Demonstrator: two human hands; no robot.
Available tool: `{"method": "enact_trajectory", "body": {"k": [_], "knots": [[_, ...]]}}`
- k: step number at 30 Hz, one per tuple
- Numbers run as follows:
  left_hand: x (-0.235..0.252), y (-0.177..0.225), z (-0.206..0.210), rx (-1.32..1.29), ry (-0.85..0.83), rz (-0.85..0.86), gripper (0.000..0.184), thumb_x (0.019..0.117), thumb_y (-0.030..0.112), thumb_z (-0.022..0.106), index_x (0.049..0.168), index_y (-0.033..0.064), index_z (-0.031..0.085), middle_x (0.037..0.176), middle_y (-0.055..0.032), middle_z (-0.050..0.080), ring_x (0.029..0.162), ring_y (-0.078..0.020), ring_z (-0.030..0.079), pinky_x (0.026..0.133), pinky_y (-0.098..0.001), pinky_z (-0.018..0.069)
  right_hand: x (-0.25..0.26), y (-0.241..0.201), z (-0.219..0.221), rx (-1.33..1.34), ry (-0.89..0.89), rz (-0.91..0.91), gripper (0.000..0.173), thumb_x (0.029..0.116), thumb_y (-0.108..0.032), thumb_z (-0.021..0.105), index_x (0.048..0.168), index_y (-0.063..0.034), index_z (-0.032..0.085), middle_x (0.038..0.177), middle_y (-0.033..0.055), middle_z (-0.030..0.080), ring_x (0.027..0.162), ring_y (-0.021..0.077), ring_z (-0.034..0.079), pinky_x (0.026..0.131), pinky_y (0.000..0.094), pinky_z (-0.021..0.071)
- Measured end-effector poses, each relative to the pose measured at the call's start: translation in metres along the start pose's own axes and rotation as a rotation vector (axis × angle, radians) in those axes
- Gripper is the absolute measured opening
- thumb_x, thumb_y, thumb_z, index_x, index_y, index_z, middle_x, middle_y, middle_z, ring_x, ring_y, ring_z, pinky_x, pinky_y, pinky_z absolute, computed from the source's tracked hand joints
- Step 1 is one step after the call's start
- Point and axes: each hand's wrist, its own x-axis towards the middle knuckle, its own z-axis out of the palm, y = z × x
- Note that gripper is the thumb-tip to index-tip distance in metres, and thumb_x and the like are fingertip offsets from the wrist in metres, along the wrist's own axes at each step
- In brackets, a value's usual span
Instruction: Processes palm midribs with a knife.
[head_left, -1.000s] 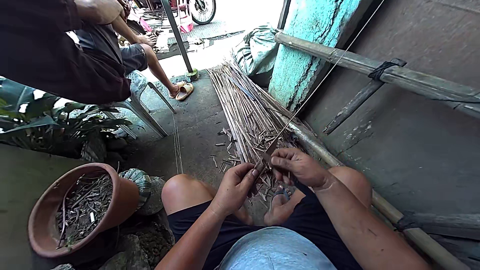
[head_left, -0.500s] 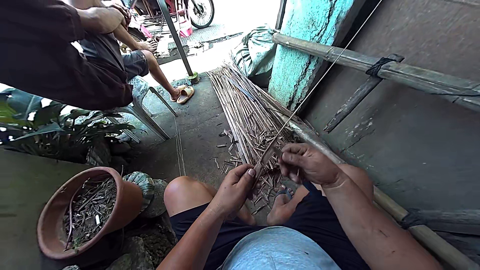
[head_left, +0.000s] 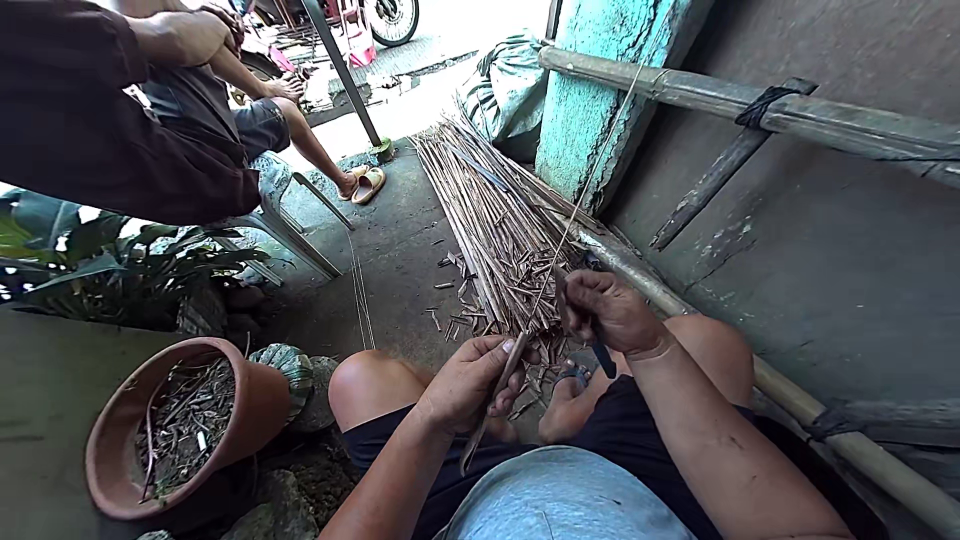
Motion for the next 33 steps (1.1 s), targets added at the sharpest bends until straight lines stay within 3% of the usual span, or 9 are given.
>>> {"method": "enact_trajectory", "body": {"k": [2,6,8,10,13,17,23,29,33], "knots": [[-0.001,-0.003,-0.002,-0.008,-0.012,-0.007,0.035,0.1103,0.024,0.04,0.114,0.0018,0.067,0.065,0.0024,0.058,0.049,-0.0033,0.053,0.046,-0.0177,0.0463,-0.001,-0.005,-0.006,-0.013,0.013,0.023,0.023,0.1059,-0.021,0.055,0.093,-0.0104,0.07,0.068,-0.0014,0.066,0.049,0.0044,0.059,0.046,0.0198,0.0519],[0.001,-0.009,-0.004,-0.045,-0.015,-0.04,0.035,0.1104,0.023,0.039,0.114,0.0012,0.067,0.065,0.0012,0.059,0.049,-0.004,0.054,0.047,-0.0179,0.0468,-0.007,-0.003,0.0,-0.067,-0.21,0.158,0.016,0.1053,-0.025,0.059,0.105,-0.0111,0.067,0.073,-0.0017,0.068,0.052,0.0052,0.06,0.046,0.0207,0.0517],[0.003,-0.012,-0.006,-0.055,-0.021,-0.06,0.035,0.1103,0.023,0.04,0.114,0.0016,0.067,0.064,0.0015,0.058,0.048,-0.0039,0.053,0.046,-0.0177,0.0462,-0.004,-0.01,-0.002,-0.039,-0.034,0.135,0.015,0.1046,-0.022,0.058,0.107,-0.011,0.068,0.07,-0.001,0.067,0.05,0.005,0.059,0.046,0.0202,0.0514],[0.002,-0.016,-0.007,-0.061,-0.023,-0.079,0.035,0.1101,0.023,0.04,0.115,0.0019,0.067,0.065,0.0013,0.058,0.048,-0.0038,0.053,0.046,-0.0179,0.0462,0.0,-0.018,-0.009,0.016,0.144,0.091,0.019,0.1049,-0.015,0.053,0.118,-0.0104,0.066,0.072,0.0035,0.065,0.048,0.0063,0.057,0.044,0.0205,0.0514],[0.002,-0.016,-0.008,-0.066,-0.009,-0.074,0.035,0.1102,0.024,0.041,0.116,0.0008,0.067,0.065,0.0007,0.059,0.049,-0.0045,0.054,0.047,-0.0184,0.0476,-0.007,-0.016,-0.007,0.02,0.016,0.19,0.041,0.1022,-0.013,0.055,0.143,-0.0147,0.056,0.086,0.0066,0.072,0.055,0.0094,0.063,0.047,0.0227,0.0546],[0.003,-0.014,-0.014,-0.179,-0.047,-0.101,0.037,0.1095,0.027,0.039,0.113,0.0044,0.068,0.064,0.0022,0.057,0.048,-0.0041,0.053,0.045,-0.0178,0.0451,-0.024,0.008,0.017,0.103,-0.12,0.314,0.034,0.1012,-0.01,0.058,0.135,-0.0076,0.064,0.085,0.0072,0.074,0.055,0.0107,0.065,0.047,0.024,0.0548],[0.0,-0.019,-0.017,-0.476,-0.252,-0.23,0.03,0.1054,0.031,0.048,0.111,0.0087,0.067,0.061,0.0056,0.052,0.044,-0.0039,0.05,0.042,-0.0176,0.0429,-0.009,-0.014,0.011,0.177,0.109,0.192,0.033,0.1016,-0.011,0.056,0.133,-0.0069,0.064,0.08,0.0071,0.072,0.054,0.009,0.064,0.047,0.0208,0.055],[0.0,-0.022,-0.02,-0.641,-0.327,-0.254,0.024,0.1026,0.028,0.055,0.11,0.0088,0.066,0.062,0.006,0.052,0.045,-0.0035,0.05,0.043,-0.0168,0.0442,-0.023,0.002,0.029,0.212,-0.123,0.285,0.029,0.1018,-0.012,0.059,0.129,-0.0093,0.068,0.081,0.004,0.073,0.054,0.0079,0.064,0.047,0.0218,0.0539],[-0.004,-0.028,-0.014,-0.648,-0.362,-0.274,0.025,0.1021,0.028,0.055,0.114,0.0087,0.066,0.062,0.0065,0.053,0.044,-0.0027,0.05,0.041,-0.0155,0.042,-0.008,-0.021,0.01,0.224,0.004,0.167,0.03,0.1018,-0.021,0.061,0.13,-0.0121,0.068,0.078,0.0051,0.072,0.053,0.0065,0.063,0.047,0.0191,0.0538]]}}
